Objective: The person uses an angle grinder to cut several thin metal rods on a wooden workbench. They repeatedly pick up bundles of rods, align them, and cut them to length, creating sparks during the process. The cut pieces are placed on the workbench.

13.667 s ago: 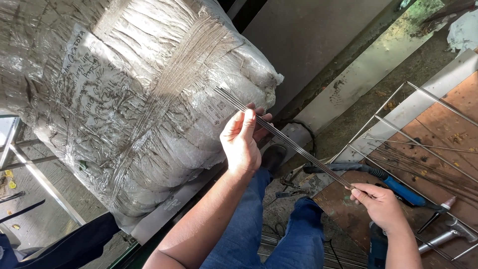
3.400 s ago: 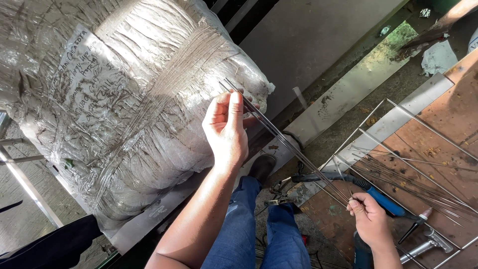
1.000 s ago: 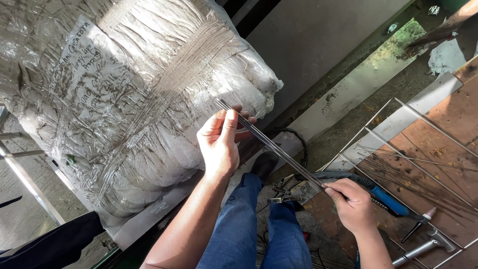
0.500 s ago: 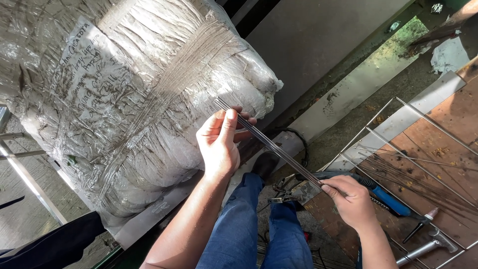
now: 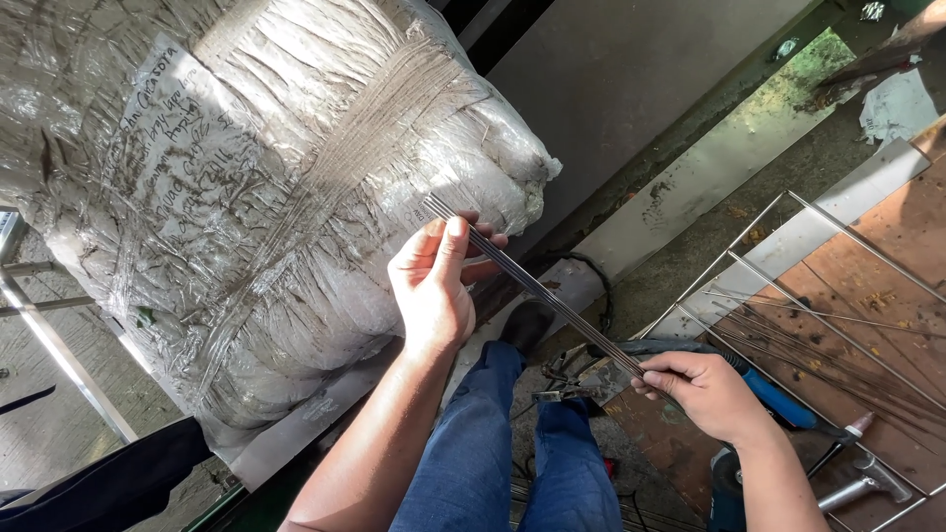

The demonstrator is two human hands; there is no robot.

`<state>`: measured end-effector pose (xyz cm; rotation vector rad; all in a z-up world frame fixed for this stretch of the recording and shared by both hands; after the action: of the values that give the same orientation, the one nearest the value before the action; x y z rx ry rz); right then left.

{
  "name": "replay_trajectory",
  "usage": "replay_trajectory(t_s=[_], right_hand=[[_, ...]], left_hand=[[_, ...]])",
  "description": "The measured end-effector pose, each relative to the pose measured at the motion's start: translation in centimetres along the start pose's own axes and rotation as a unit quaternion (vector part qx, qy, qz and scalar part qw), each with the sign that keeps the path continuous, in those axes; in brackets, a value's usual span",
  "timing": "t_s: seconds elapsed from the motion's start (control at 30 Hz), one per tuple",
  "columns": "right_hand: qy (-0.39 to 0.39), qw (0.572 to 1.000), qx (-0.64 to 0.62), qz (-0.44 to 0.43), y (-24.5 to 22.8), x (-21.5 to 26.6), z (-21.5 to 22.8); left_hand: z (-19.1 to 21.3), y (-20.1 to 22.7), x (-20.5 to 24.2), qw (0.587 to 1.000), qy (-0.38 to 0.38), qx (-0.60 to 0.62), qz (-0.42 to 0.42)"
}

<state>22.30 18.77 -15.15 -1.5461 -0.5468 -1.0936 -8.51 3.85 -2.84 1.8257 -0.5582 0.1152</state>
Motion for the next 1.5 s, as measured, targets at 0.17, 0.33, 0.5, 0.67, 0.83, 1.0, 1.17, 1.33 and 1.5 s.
replay_trajectory(t_s=[0.17,0.33,0.5,0.67,0.83,1.0,1.17,1.33,1.5], right_hand=[[-0.009,0.999,-0.033,-0.009,0.8,-0.3,0.0],[-0.013,0.999,-0.046,-0.02,0.6,-0.2,-0.1],[-0.008,1.0,0.017,0.018,0.3,-0.6,0.1],[-0.024,0.996,0.069,0.043,-0.2,-0.2,0.2],[-0.013,0.993,0.111,0.047,-0.8,-0.2,0.3],[-0.021,0.993,0.104,0.057,-0.8,-0.3,0.1],[-0.011,0.995,0.095,0.032,-0.3,-0.1,0.1],[-0.017,0.997,0.066,-0.047,0.5,0.6,-0.2],[-0.026,0.988,0.153,-0.016,-0.4,0.7,-0.4]], left_hand=[[0.0,-0.2,-0.1,1.0,0.004,-0.003,0.006],[0.1,-0.3,0.0,1.0,0.009,0.002,0.015],[0.2,-0.3,-0.1,1.0,0.009,-0.005,0.014],[0.2,-0.3,-0.1,1.0,0.005,0.003,0.015],[0.2,-0.4,-0.1,1.0,0.008,-0.009,0.013],[0.0,-0.1,-0.1,1.0,-0.007,0.002,0.012],[0.2,-0.3,0.0,1.0,-0.002,0.006,0.011],[0.2,-0.2,-0.1,1.0,-0.001,0.01,0.009],[0.1,-0.1,0.0,1.0,0.004,-0.003,0.005]])
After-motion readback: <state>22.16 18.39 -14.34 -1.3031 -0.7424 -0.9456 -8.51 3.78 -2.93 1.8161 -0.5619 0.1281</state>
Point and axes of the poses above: each hand's wrist, its own x-axis away from the middle knuckle, its own z-axis out of the back of the hand, y = z × x, the point moved 9 cm from there along -x, towards the middle knuckle, and after that the axes turned 3 degrees about z, right-handed, at the moved point
